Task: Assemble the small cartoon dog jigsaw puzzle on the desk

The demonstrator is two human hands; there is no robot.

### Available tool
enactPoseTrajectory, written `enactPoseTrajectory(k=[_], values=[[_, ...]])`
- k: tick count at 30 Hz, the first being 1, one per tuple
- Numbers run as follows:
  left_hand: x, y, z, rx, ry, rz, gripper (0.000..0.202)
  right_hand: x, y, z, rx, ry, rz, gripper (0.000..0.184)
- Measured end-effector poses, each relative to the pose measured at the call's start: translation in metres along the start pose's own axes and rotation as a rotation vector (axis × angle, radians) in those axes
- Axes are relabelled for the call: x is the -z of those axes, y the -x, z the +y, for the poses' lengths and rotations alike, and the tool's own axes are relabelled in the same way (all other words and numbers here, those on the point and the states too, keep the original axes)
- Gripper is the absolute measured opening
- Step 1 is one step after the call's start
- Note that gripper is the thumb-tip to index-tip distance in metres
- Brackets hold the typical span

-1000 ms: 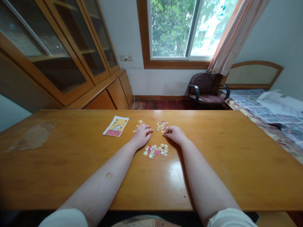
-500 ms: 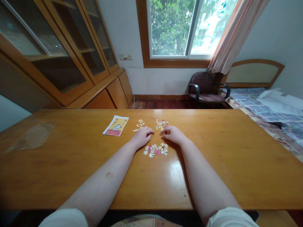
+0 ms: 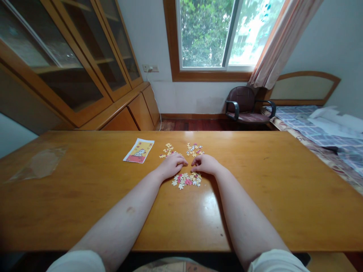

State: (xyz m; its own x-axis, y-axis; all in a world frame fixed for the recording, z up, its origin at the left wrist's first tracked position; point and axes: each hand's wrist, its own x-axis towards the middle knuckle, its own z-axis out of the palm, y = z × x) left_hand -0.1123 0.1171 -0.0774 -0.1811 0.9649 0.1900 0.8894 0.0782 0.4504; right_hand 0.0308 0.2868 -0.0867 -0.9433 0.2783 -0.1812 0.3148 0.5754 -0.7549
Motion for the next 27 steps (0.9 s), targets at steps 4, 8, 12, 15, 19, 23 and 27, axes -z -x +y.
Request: enactPoseTrajectory(k=[4, 8, 12, 15, 19, 23, 27], values=[[-0.001, -0.001, 0.002, -0.002, 0.01, -0.018, 0.027, 0.001, 0.002, -0.001, -0.019, -0.026, -0.073, 0.036], [0.0, -0.001, 0.002, 0.003, -0.001, -0.021, 0.028, -0.005, -0.001, -0.009, -0.066, 0.152, 0.11, 0.023], [0.0, 0.003, 0.004, -0.036, -0.04, -0.014, 0.032, -0.007, -0.003, -0.011, -0.042, 0.2, 0.195, 0.019], [-0.002, 0.005, 0.004, -0.042, -0.075, -0.035, 0.034, 0.0, -0.002, -0.003, -0.015, 0.048, 0.188, 0.015], [-0.005, 0.005, 0.001, -0.025, -0.087, -0.078, 0.035, 0.014, 0.003, 0.011, -0.064, -0.104, 0.131, 0.027], [-0.005, 0.003, -0.004, 0.106, -0.139, 0.01, 0.032, 0.024, 0.01, 0.017, -0.061, -0.221, -0.146, 0.048], [-0.002, 0.002, -0.008, 0.257, -0.174, 0.113, 0.028, 0.024, 0.009, 0.02, -0.052, -0.097, -0.169, 0.039]])
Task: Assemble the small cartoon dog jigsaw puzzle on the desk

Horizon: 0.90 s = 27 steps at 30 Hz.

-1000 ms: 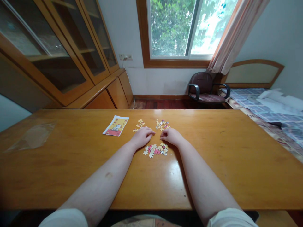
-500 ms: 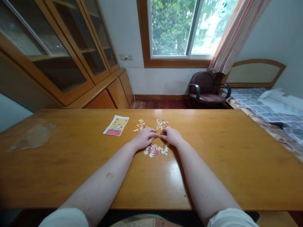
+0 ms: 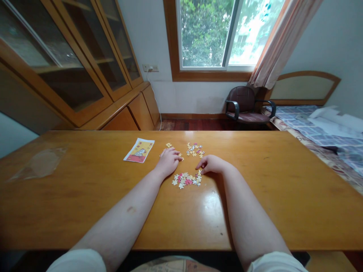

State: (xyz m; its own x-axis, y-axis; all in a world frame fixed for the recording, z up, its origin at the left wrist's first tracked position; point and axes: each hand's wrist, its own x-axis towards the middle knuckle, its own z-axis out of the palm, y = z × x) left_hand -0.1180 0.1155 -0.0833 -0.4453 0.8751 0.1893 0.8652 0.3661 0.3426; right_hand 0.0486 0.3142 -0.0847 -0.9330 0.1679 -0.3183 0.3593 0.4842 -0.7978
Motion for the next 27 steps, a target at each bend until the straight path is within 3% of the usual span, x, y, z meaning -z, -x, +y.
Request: enactPoseTrajectory(k=[5, 10, 14, 16, 21, 24, 27], values=[[0.006, 0.0, 0.002, 0.096, 0.031, 0.064, 0.028, -0.003, -0.004, 0.002, -0.014, -0.003, 0.053, 0.033], [0.01, 0.001, 0.007, -0.013, 0.087, 0.023, 0.031, -0.005, -0.005, -0.002, -0.025, -0.1, 0.155, 0.031], [0.005, 0.001, 0.007, -0.12, 0.102, -0.017, 0.036, -0.013, -0.009, -0.012, -0.011, 0.012, 0.402, 0.021], [0.002, 0.002, 0.008, -0.155, 0.09, -0.054, 0.038, -0.019, -0.012, -0.017, 0.041, 0.099, 0.443, 0.015], [0.002, 0.006, 0.013, -0.164, 0.04, -0.17, 0.044, -0.027, -0.014, -0.019, 0.183, 0.134, 0.289, 0.015], [0.003, 0.007, 0.014, -0.185, 0.027, -0.192, 0.044, -0.02, -0.01, -0.014, 0.121, 0.056, 0.283, 0.026], [0.002, 0.006, 0.012, -0.192, 0.02, -0.193, 0.042, -0.011, -0.004, -0.011, 0.057, -0.068, 0.121, 0.037]])
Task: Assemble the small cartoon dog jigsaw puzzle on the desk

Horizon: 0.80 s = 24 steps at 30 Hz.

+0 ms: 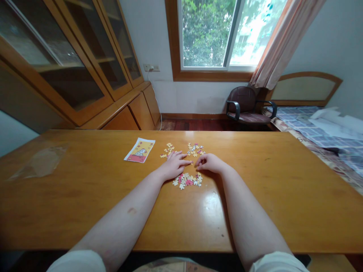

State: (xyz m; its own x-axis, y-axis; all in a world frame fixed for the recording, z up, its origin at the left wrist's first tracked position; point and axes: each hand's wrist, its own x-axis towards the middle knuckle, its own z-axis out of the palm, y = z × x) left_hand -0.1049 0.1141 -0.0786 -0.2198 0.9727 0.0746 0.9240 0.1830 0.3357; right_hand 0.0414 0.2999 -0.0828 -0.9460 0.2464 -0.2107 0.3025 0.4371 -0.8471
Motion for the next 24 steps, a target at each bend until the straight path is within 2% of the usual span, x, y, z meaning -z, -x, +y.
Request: enactPoseTrajectory(k=[2, 5, 9, 12, 16, 19, 21, 24], values=[[-0.001, -0.001, -0.002, 0.04, -0.013, 0.039, 0.04, 0.004, 0.003, -0.001, -0.01, -0.039, -0.128, 0.043], [-0.001, -0.003, -0.006, 0.148, -0.038, 0.128, 0.035, 0.004, 0.006, -0.006, -0.012, 0.02, -0.189, 0.043], [0.001, -0.004, -0.01, 0.279, -0.034, 0.233, 0.03, 0.002, 0.004, -0.008, -0.031, 0.125, -0.158, 0.034], [0.002, -0.003, -0.011, 0.291, -0.007, 0.264, 0.029, -0.002, 0.0, -0.007, -0.059, 0.15, -0.057, 0.025], [0.003, -0.003, -0.007, 0.112, 0.045, 0.185, 0.034, -0.014, -0.008, -0.008, -0.045, 0.264, 0.15, 0.021], [0.002, -0.002, -0.002, -0.016, 0.065, 0.077, 0.041, -0.019, -0.011, -0.009, -0.025, 0.34, 0.236, 0.022], [0.001, 0.0, 0.0, -0.048, 0.058, 0.023, 0.044, -0.017, -0.011, -0.006, -0.012, 0.296, 0.23, 0.02], [0.0, 0.001, 0.002, -0.032, 0.028, -0.017, 0.045, -0.01, -0.007, -0.001, 0.007, 0.109, 0.071, 0.024]])
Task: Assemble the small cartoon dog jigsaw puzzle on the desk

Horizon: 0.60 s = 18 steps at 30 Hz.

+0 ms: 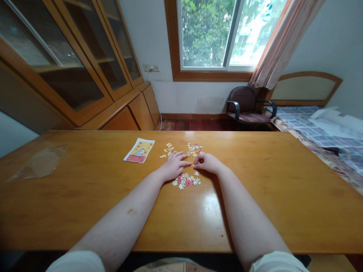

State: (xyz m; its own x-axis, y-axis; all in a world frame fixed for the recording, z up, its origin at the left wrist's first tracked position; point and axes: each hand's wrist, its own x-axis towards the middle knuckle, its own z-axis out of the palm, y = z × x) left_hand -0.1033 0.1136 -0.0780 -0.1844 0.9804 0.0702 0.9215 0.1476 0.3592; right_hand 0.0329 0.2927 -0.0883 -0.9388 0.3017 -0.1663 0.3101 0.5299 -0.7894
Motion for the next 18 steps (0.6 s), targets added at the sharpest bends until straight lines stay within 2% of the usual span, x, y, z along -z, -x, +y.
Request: enactPoseTrajectory(k=[3, 5, 10, 15, 18], values=[[0.0, 0.0, -0.001, 0.022, -0.022, 0.002, 0.043, 0.007, 0.004, 0.003, 0.03, -0.099, -0.183, 0.039], [0.001, -0.001, -0.002, 0.05, -0.037, 0.041, 0.04, 0.01, 0.006, 0.002, 0.048, -0.051, -0.205, 0.038], [0.003, -0.003, -0.004, 0.162, -0.07, 0.174, 0.032, 0.007, 0.004, -0.001, 0.043, 0.02, -0.153, 0.029], [0.001, -0.002, -0.001, 0.007, -0.035, 0.075, 0.042, 0.001, 0.001, 0.003, 0.009, -0.14, -0.085, 0.028], [0.0, -0.002, -0.001, 0.048, -0.048, 0.103, 0.035, -0.001, 0.0, 0.003, 0.018, -0.07, 0.052, 0.022]])
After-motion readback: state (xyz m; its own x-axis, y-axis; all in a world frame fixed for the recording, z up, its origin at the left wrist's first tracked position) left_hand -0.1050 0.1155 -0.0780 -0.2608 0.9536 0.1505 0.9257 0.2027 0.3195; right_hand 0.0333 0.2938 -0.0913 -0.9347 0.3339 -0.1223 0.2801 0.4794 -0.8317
